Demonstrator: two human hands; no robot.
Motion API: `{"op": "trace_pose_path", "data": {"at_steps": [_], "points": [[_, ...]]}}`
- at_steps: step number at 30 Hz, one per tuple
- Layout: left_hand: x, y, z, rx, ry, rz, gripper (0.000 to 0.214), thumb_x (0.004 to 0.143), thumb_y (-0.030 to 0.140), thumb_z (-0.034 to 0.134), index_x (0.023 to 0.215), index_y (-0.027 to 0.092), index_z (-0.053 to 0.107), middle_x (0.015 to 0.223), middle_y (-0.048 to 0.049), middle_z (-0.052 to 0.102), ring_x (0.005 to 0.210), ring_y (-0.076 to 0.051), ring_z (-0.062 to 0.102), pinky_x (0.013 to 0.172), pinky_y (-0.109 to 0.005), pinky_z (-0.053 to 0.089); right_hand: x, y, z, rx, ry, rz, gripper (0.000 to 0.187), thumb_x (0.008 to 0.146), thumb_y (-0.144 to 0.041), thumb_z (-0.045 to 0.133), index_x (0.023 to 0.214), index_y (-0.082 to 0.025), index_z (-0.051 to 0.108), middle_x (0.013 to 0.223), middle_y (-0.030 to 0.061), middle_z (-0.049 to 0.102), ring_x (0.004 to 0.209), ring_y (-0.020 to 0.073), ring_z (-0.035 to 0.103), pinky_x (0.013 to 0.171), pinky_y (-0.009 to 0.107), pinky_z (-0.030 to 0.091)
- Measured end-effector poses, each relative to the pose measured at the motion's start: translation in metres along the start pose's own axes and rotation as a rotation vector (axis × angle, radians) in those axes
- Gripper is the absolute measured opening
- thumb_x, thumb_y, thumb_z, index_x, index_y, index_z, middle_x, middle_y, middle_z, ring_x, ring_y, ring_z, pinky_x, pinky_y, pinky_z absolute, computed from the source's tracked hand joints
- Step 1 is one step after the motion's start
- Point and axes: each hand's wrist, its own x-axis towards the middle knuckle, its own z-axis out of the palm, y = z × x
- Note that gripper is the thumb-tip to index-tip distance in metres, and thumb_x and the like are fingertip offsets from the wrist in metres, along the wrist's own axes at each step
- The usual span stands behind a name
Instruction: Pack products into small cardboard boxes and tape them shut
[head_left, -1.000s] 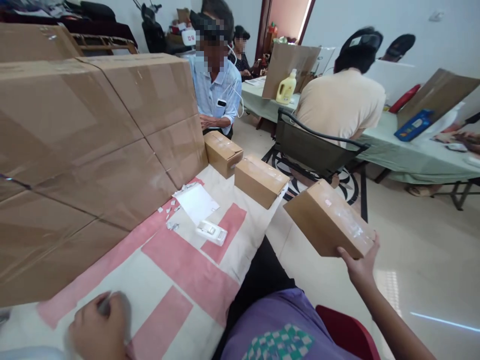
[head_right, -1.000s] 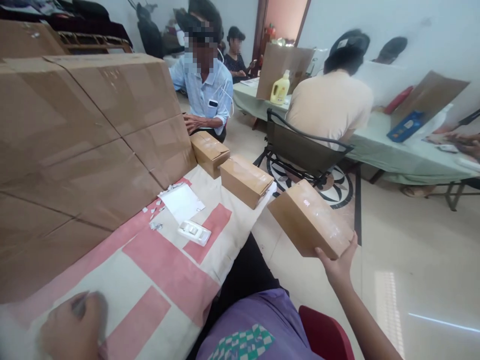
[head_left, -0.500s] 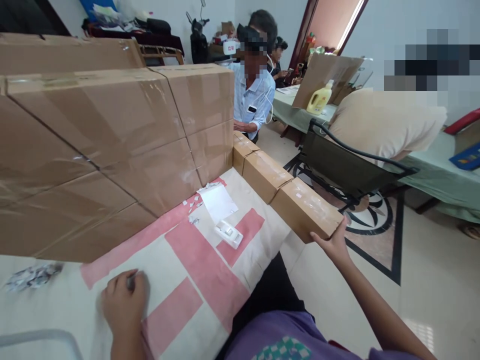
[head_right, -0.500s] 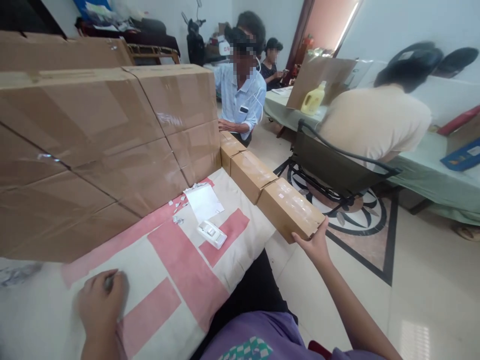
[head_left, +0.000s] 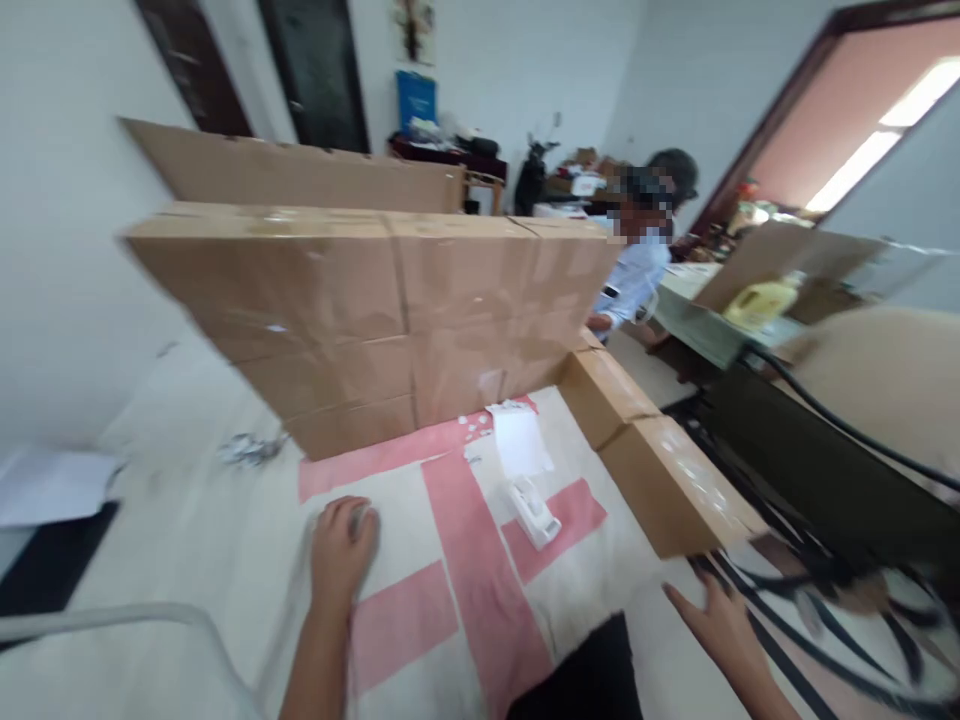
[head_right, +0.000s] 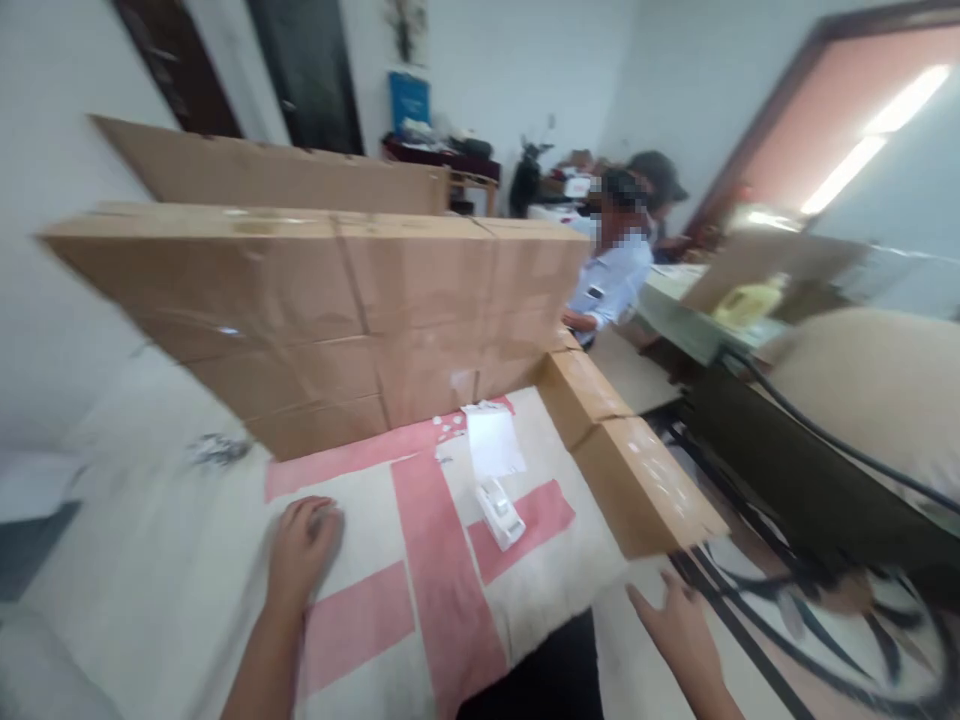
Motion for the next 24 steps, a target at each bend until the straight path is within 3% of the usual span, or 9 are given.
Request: {"op": "trace_pose_path", "data": {"at_steps": [2, 4, 6, 10, 12, 15, 16, 20, 24], "points": [[0.005, 0.0, -0.011, -0.022, 0.049, -0.034, 0.032, 0.09, 0.046, 0.047, 0.098, 0.021, 0.065, 0.106, -0.0101, 0.068, 0.108, -0.027, 0.063, 0.101, -0.041, 0.049, 0.001, -0.016, -0.001, 0.046, -0.095, -0.067, 0.036, 0.074, -0.061, 0.053, 0.055, -0.031, 0.047, 0.053, 0.006, 0.059, 0.055, 0.0348, 0.065, 0.055, 0.048, 0.054], [0.017, -0.009, -0.028, -0.011, 0.095, -0.09, 0.031, 0.093, 0.044, 0.045, 0.103, 0.022, 0.064, 0.11, -0.0084, 0.068, 0.111, -0.024, 0.063, 0.101, -0.036, 0.049, 0.003, -0.062, -0.003, 0.09, -0.121, -0.242, 0.043, 0.081, -0.057, 0.051, 0.053, -0.029, 0.036, 0.046, 0.0012, 0.048, 0.045, 0.0262, 0.054, 0.049, 0.041, 0.048], [0.033, -0.025, -0.049, 0.006, 0.119, -0.168, 0.029, 0.096, 0.041, 0.042, 0.106, 0.022, 0.062, 0.111, -0.0072, 0.069, 0.106, -0.021, 0.064, 0.097, -0.032, 0.05, -0.001, -0.138, -0.002, 0.168, -0.117, -0.465, 0.041, 0.086, -0.052, 0.05, 0.056, -0.027, 0.036, 0.048, -0.0006, 0.045, 0.047, 0.0209, 0.05, 0.049, 0.034, 0.044], [0.068, -0.063, -0.077, 0.072, 0.063, -0.353, 0.025, 0.099, 0.034, 0.041, 0.106, 0.022, 0.062, 0.096, -0.0044, 0.073, 0.085, -0.019, 0.068, 0.076, -0.029, 0.049, -0.039, -0.321, 0.007, 0.303, -0.263, -0.989, 0.041, 0.097, -0.043, 0.044, 0.061, -0.025, 0.034, 0.055, -0.0019, 0.044, 0.052, 0.0152, 0.047, 0.053, 0.028, 0.039], [0.08, -0.074, -0.079, 0.123, 0.008, -0.413, 0.022, 0.098, 0.029, 0.044, 0.103, 0.021, 0.064, 0.09, -0.0061, 0.073, 0.084, -0.021, 0.069, 0.074, -0.029, 0.046, -0.067, -0.407, 0.014, 0.272, -0.35, -1.275, 0.038, 0.1, -0.035, 0.04, 0.064, -0.023, 0.039, 0.062, 0.0, 0.052, 0.058, 0.0144, 0.052, 0.06, 0.027, 0.04], [0.092, -0.079, -0.072, 0.175, -0.058, -0.423, 0.02, 0.096, 0.028, 0.049, 0.103, 0.02, 0.067, 0.097, -0.0096, 0.075, 0.093, -0.024, 0.07, 0.078, -0.031, 0.045, -0.11, -0.52, 0.027, -0.011, -0.43, -1.593, 0.028, 0.1, -0.03, 0.043, 0.078, -0.02, 0.058, 0.081, 0.0052, 0.067, 0.08, 0.0181, 0.065, 0.073, 0.029, 0.045], [0.094, -0.08, -0.069, 0.18, -0.074, -0.421, 0.02, 0.096, 0.028, 0.051, 0.103, 0.02, 0.068, 0.098, -0.0098, 0.075, 0.095, -0.024, 0.071, 0.079, -0.03, 0.044, -0.124, -0.555, 0.034, -0.157, -0.461, -1.638, 0.025, 0.1, -0.031, 0.044, 0.086, -0.02, 0.062, 0.09, 0.0064, 0.07, 0.089, 0.0196, 0.067, 0.078, 0.03, 0.046], [0.099, -0.083, -0.065, 0.181, -0.087, -0.453, 0.023, 0.096, 0.029, 0.05, 0.101, 0.018, 0.07, 0.098, -0.0111, 0.076, 0.095, -0.025, 0.072, 0.075, -0.03, 0.043, -0.163, -0.681, 0.083, -0.317, -0.481, -1.62, 0.022, 0.096, -0.034, 0.056, 0.106, -0.018, 0.068, 0.111, 0.0113, 0.072, 0.1, 0.0256, 0.069, 0.085, 0.037, 0.052], [0.101, -0.089, -0.068, 0.142, -0.071, -0.45, 0.027, 0.099, 0.035, 0.046, 0.1, 0.024, 0.07, 0.089, -0.004, 0.077, 0.085, -0.022, 0.073, 0.068, -0.03, 0.038, -0.18, -0.765, 0.147, -0.443, -0.49, -1.464, 0.03, 0.099, -0.039, 0.062, 0.116, -0.014, 0.067, 0.117, 0.0103, 0.07, 0.105, 0.0237, 0.068, 0.093, 0.044, 0.056]]}}
